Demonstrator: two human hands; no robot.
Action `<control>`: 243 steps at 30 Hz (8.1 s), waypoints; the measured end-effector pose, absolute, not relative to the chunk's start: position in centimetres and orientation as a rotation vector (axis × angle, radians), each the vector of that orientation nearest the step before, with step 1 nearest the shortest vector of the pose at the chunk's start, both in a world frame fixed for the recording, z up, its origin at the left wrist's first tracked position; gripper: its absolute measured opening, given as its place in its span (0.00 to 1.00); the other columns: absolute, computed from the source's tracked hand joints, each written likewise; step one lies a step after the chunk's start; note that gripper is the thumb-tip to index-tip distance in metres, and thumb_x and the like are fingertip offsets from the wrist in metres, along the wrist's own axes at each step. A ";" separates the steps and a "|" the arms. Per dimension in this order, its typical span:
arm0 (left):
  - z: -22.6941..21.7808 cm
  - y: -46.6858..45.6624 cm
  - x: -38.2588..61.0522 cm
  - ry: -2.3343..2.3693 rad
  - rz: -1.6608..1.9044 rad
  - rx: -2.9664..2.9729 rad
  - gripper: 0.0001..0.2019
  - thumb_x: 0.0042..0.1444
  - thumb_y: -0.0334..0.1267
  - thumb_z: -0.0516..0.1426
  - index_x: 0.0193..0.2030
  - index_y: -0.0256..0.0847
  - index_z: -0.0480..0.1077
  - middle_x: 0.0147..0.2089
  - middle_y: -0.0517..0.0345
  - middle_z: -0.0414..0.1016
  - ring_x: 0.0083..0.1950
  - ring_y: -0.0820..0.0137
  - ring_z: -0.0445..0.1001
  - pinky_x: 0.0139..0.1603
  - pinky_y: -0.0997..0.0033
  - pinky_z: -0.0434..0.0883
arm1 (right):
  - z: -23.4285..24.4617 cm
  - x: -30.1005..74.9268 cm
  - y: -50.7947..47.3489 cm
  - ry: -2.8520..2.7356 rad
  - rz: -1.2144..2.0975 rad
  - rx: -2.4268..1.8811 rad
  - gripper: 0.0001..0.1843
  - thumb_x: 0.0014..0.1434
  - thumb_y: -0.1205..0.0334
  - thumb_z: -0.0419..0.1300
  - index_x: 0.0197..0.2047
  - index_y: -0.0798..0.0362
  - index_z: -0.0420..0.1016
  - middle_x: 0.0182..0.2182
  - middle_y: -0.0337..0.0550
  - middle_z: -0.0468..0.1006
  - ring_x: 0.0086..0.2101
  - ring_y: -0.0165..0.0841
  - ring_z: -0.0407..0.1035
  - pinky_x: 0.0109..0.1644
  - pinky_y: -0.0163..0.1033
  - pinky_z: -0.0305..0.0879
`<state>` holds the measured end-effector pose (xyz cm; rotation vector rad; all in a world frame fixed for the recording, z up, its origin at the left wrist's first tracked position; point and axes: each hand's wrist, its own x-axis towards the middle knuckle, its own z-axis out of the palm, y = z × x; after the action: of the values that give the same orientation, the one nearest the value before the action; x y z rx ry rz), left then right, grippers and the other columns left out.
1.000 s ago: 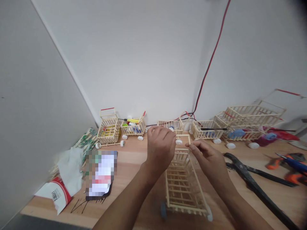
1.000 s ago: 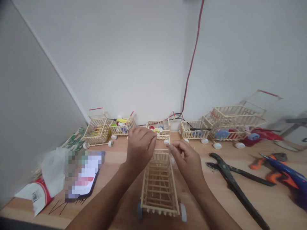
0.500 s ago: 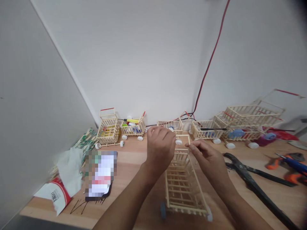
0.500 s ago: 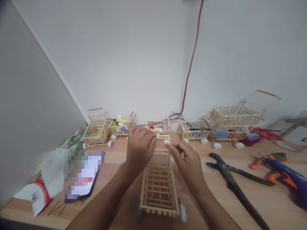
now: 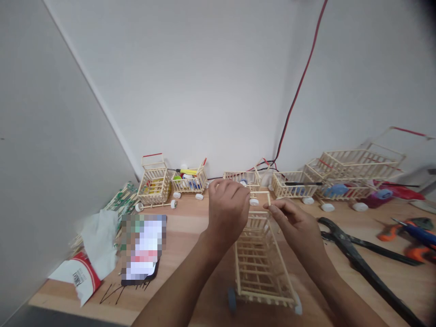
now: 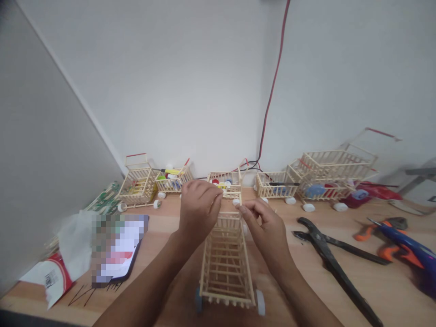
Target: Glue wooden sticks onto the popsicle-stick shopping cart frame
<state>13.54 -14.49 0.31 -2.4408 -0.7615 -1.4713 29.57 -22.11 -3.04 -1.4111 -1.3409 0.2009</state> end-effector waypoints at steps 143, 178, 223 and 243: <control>0.5 -14.6 13.6 -0.745 -1.544 -2.418 0.04 0.63 0.31 0.57 0.35 0.40 0.71 0.37 0.58 0.79 0.43 0.66 0.72 0.53 0.58 0.61 | -2.9 29.5 -22.1 -1.330 0.221 -1.397 0.15 0.63 0.49 0.57 0.32 0.50 0.75 0.30 0.40 0.74 0.35 0.35 0.67 0.41 0.40 0.58; 0.6 -14.5 13.5 -0.738 -1.520 -2.425 0.05 0.63 0.32 0.57 0.36 0.41 0.72 0.36 0.58 0.79 0.43 0.66 0.73 0.53 0.58 0.62 | -2.8 29.5 -22.2 -1.331 0.194 -1.413 0.15 0.63 0.49 0.58 0.31 0.50 0.75 0.29 0.41 0.75 0.35 0.36 0.68 0.39 0.40 0.60; 0.7 -14.6 13.6 -0.756 -1.527 -2.419 0.03 0.61 0.33 0.58 0.35 0.41 0.72 0.36 0.58 0.79 0.43 0.65 0.73 0.54 0.57 0.62 | -2.7 29.3 -22.2 -1.332 0.188 -1.405 0.15 0.63 0.49 0.58 0.31 0.50 0.75 0.30 0.41 0.76 0.36 0.36 0.68 0.40 0.40 0.60; 0.7 -14.6 13.5 -0.725 -1.527 -2.425 0.04 0.63 0.34 0.58 0.36 0.41 0.71 0.36 0.59 0.79 0.44 0.65 0.73 0.54 0.57 0.61 | -2.7 29.3 -22.3 -1.331 0.206 -1.417 0.15 0.63 0.49 0.57 0.31 0.50 0.74 0.29 0.41 0.74 0.35 0.36 0.67 0.40 0.40 0.59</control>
<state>13.46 -14.60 0.72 -2.4249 -0.7252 -1.5265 29.31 -22.31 -2.66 -1.4174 -1.3310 0.2059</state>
